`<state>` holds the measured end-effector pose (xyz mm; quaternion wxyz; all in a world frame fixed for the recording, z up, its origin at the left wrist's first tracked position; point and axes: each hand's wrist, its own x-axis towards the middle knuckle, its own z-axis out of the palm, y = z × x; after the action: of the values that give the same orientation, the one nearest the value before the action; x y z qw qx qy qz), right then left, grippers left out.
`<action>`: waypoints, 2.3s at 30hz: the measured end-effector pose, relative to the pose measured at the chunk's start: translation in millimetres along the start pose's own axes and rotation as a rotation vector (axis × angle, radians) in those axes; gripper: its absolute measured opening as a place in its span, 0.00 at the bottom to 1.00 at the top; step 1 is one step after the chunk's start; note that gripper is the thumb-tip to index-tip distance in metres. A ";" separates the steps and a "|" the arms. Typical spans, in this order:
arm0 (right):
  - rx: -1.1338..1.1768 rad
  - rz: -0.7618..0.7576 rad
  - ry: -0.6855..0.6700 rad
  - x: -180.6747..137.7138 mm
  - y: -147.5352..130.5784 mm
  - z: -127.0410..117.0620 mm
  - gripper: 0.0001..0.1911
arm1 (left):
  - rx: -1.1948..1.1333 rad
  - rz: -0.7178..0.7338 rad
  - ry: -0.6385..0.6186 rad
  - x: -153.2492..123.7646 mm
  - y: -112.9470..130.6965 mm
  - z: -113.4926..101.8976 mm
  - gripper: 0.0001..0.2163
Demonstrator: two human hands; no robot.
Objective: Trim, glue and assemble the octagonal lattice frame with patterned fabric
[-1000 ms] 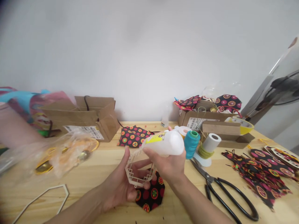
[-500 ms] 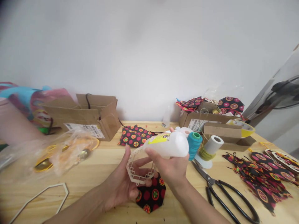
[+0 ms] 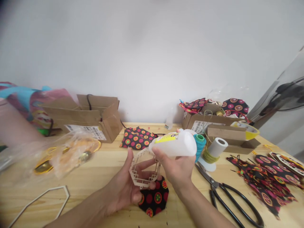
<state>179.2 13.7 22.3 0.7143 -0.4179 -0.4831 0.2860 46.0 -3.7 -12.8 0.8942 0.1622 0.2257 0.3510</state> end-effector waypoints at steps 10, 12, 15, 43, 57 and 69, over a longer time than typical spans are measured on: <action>0.042 0.009 -0.075 -5.3 -2.0 2.7 0.35 | 0.018 0.000 0.013 0.4 0.4 4.1 0.33; 0.042 0.017 -0.084 -5.2 -2.2 2.9 0.37 | 0.031 0.005 0.019 0.0 0.1 4.4 0.33; 0.013 0.018 -0.059 -4.6 -1.8 2.1 0.35 | 0.018 0.009 0.016 -0.4 -0.5 3.5 0.34; 0.035 0.008 -0.014 3.7 2.7 -2.9 0.34 | -0.049 -0.011 -0.046 0.2 1.0 0.3 0.34; -0.016 -0.015 -0.158 -9.1 2.4 -0.9 0.40 | -0.050 -0.029 -0.021 2.6 1.2 2.7 0.33; -0.030 -0.101 -0.327 -8.2 0.8 -3.7 0.38 | -0.076 -0.110 -0.021 1.4 0.1 -0.4 0.34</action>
<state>179.5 6.3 17.2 0.6334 -0.3516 -0.6175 0.3065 46.7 -2.6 -13.5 0.9200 0.1191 0.2111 0.3080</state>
